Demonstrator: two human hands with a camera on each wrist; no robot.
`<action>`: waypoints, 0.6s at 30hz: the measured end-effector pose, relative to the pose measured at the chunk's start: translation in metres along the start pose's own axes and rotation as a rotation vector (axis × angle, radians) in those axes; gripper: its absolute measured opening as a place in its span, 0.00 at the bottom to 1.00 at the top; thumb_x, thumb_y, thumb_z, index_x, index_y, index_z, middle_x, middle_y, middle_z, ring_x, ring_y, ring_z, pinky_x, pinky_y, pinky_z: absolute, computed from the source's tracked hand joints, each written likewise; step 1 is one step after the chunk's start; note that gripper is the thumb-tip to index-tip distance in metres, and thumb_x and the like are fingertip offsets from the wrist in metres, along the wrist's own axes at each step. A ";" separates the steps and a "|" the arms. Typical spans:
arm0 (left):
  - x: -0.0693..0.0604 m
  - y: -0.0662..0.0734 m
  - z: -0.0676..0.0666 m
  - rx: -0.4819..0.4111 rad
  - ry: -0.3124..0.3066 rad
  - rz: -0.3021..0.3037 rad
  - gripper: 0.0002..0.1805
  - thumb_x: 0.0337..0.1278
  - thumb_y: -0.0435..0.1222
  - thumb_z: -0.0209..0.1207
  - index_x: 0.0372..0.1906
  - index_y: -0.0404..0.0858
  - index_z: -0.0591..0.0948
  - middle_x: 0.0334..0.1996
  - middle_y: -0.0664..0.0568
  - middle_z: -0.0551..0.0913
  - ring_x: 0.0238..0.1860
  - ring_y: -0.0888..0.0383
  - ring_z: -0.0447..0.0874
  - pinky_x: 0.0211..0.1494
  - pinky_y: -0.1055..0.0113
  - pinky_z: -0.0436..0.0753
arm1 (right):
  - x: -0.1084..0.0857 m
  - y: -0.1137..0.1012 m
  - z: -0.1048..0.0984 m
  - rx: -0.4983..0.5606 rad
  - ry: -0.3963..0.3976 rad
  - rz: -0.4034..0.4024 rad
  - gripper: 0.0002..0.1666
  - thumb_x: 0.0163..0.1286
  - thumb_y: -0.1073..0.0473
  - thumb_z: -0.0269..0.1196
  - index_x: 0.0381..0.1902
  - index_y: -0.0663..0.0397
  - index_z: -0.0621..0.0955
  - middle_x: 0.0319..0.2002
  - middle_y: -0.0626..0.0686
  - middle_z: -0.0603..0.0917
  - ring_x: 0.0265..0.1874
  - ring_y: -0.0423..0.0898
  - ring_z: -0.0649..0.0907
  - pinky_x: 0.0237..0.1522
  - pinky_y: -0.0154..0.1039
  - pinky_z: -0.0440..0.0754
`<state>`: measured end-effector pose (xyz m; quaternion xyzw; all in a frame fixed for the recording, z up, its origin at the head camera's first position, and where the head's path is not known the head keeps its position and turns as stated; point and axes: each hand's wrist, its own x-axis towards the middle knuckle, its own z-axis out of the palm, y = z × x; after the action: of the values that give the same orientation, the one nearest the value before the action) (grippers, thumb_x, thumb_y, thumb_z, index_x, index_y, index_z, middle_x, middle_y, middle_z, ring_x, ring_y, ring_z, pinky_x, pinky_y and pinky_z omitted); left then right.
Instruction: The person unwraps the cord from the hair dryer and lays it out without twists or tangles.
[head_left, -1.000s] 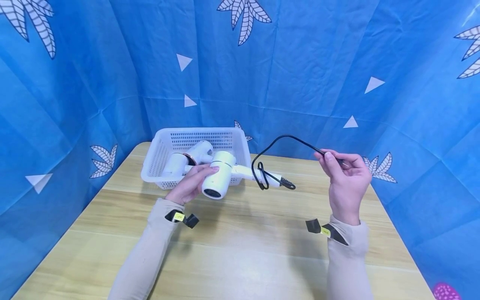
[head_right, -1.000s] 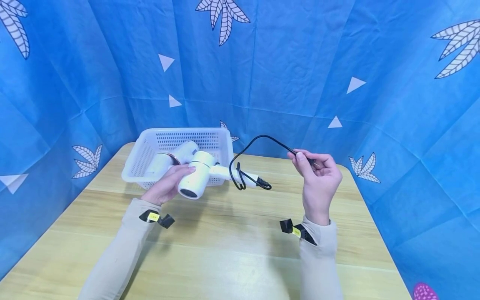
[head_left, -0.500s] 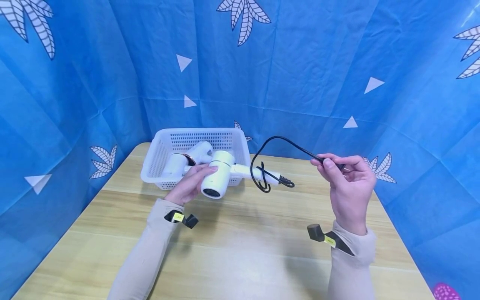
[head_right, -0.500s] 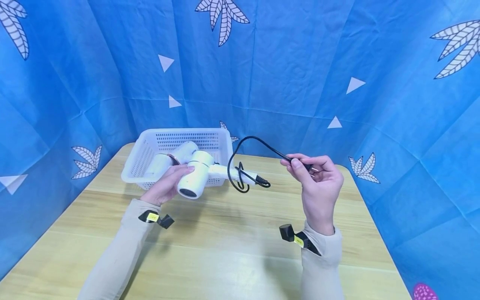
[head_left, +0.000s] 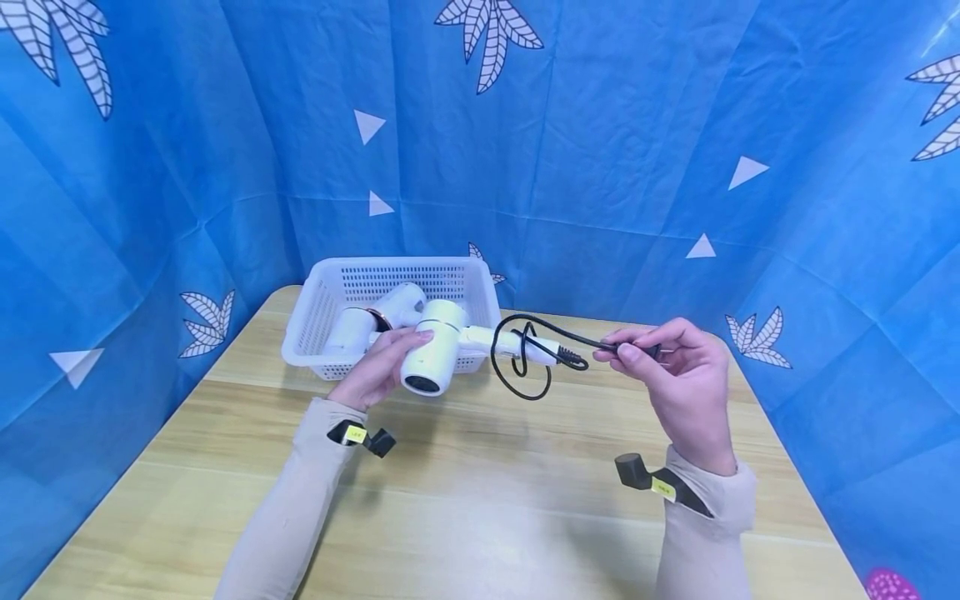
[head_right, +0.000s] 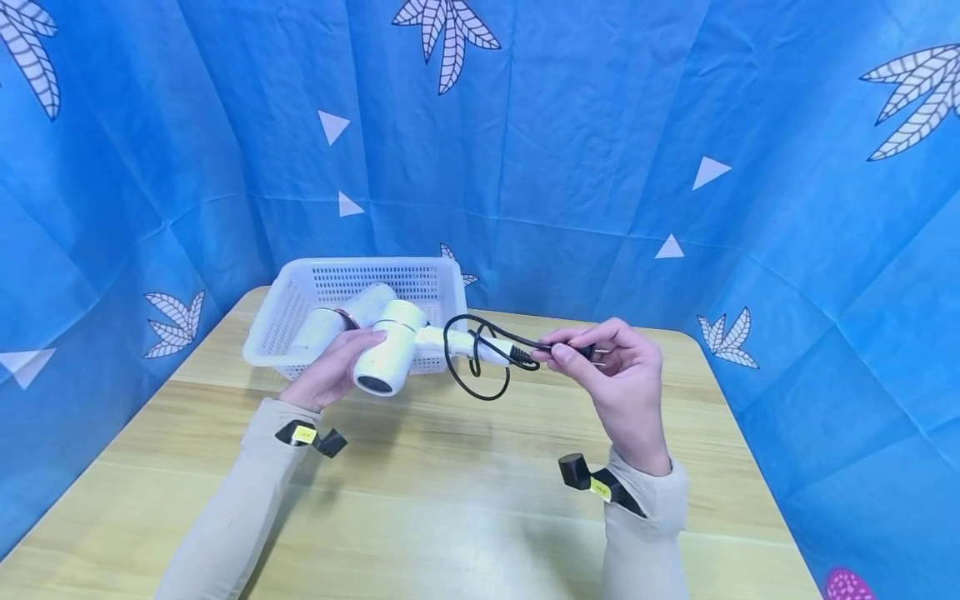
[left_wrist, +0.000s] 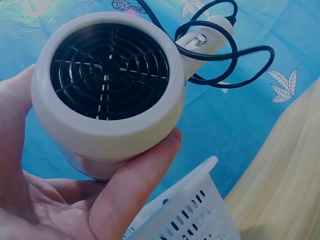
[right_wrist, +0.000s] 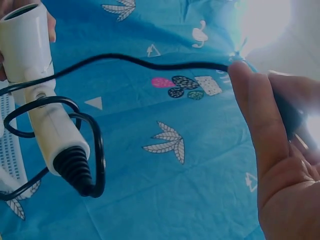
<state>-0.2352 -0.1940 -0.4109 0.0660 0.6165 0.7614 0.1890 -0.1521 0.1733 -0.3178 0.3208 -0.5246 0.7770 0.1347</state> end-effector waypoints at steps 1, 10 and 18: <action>0.000 0.000 0.000 -0.002 0.000 0.001 0.36 0.77 0.45 0.52 0.78 0.29 0.59 0.48 0.56 0.86 0.45 0.61 0.90 0.48 0.66 0.90 | 0.000 0.000 0.000 -0.021 -0.017 0.012 0.12 0.64 0.89 0.55 0.38 0.74 0.79 0.42 0.66 0.91 0.37 0.57 0.93 0.45 0.48 0.90; 0.000 0.001 0.000 -0.019 -0.009 0.008 0.35 0.78 0.44 0.51 0.77 0.28 0.59 0.47 0.56 0.86 0.44 0.61 0.90 0.46 0.67 0.90 | -0.003 0.002 -0.006 -0.183 -0.186 0.202 0.13 0.64 0.84 0.61 0.38 0.66 0.81 0.42 0.61 0.92 0.38 0.55 0.93 0.45 0.47 0.91; -0.001 0.002 0.000 -0.033 -0.017 0.013 0.34 0.78 0.44 0.51 0.77 0.28 0.59 0.47 0.55 0.87 0.44 0.61 0.90 0.46 0.67 0.90 | -0.002 0.006 -0.017 -0.286 -0.322 0.371 0.12 0.66 0.79 0.65 0.36 0.57 0.80 0.44 0.56 0.92 0.40 0.54 0.93 0.48 0.52 0.91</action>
<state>-0.2345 -0.1946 -0.4086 0.0735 0.6017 0.7722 0.1904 -0.1594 0.1864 -0.3275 0.3166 -0.6931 0.6456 -0.0510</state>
